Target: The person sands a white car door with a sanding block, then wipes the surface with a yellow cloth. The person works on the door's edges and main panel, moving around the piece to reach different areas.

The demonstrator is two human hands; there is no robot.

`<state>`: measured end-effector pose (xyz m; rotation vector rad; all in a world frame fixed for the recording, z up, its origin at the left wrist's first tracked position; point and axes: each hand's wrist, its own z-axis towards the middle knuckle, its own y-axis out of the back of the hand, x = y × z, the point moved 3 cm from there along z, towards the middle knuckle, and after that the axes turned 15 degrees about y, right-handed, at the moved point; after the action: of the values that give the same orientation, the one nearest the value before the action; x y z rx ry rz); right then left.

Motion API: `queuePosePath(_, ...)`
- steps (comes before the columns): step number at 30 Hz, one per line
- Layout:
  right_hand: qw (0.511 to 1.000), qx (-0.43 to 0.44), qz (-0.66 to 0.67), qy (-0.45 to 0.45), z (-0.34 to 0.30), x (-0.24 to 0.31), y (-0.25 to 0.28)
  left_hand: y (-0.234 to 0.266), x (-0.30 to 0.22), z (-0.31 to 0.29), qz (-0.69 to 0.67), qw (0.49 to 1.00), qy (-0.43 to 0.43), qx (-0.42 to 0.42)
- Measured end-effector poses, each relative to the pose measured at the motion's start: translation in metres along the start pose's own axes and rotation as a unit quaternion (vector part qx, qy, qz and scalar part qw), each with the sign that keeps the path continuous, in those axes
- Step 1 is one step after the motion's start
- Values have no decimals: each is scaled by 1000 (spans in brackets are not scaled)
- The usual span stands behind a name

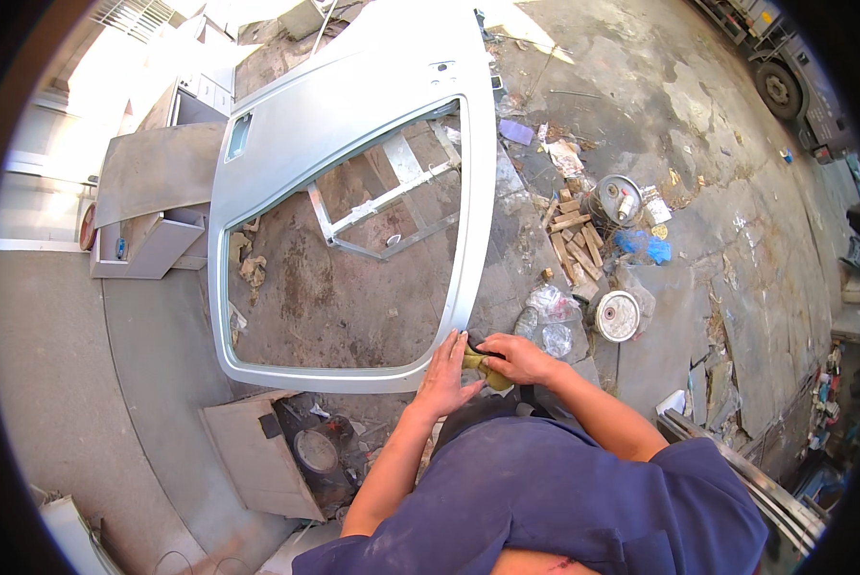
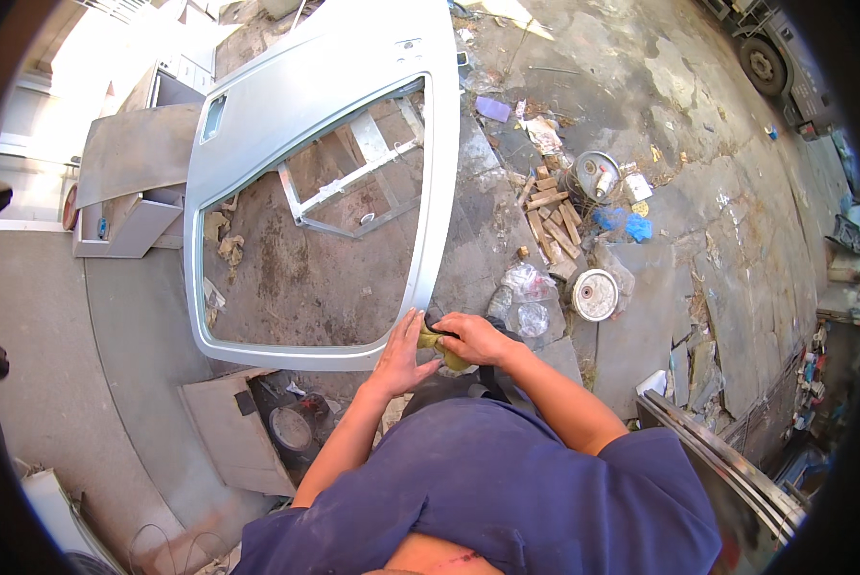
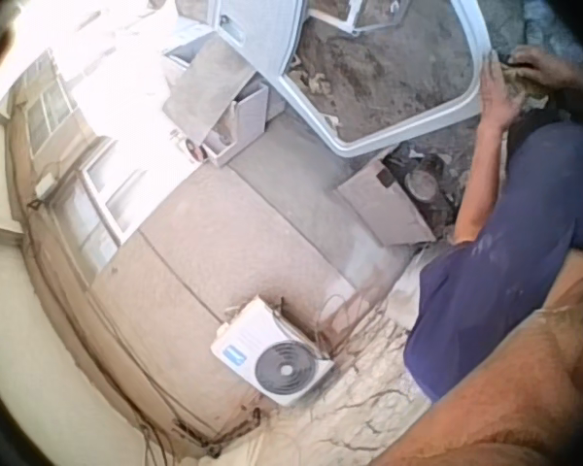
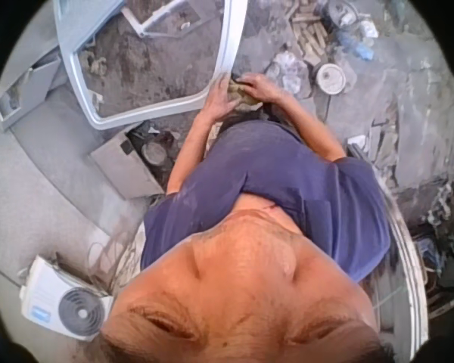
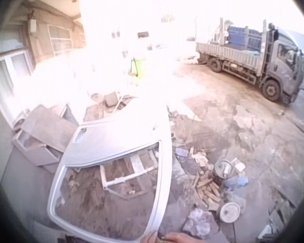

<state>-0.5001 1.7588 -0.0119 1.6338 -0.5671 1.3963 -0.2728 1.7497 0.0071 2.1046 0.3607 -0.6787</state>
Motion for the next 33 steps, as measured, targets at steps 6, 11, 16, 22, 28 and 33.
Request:
queuePosePath(6,996,-65,37,49,9,48,135,3,-86,52,-492,848,116,161)
queuePosePath(11,938,-304,162,-24,-11,10,171,21,-158,131,-578,806,77,99)
queuePosePath(16,812,-374,440,-86,-34,-6,170,11,-214,156,-475,875,-24,84)
queuePosePath(22,722,-460,513,-58,-58,-68,179,-6,-270,165,4,952,-304,41)
queuePosePath(28,644,-474,591,-107,-62,-71,247,35,-290,216,111,903,-415,-20)
queuePosePath(33,787,-281,527,-154,-39,-32,314,82,-330,287,230,716,-645,-138)
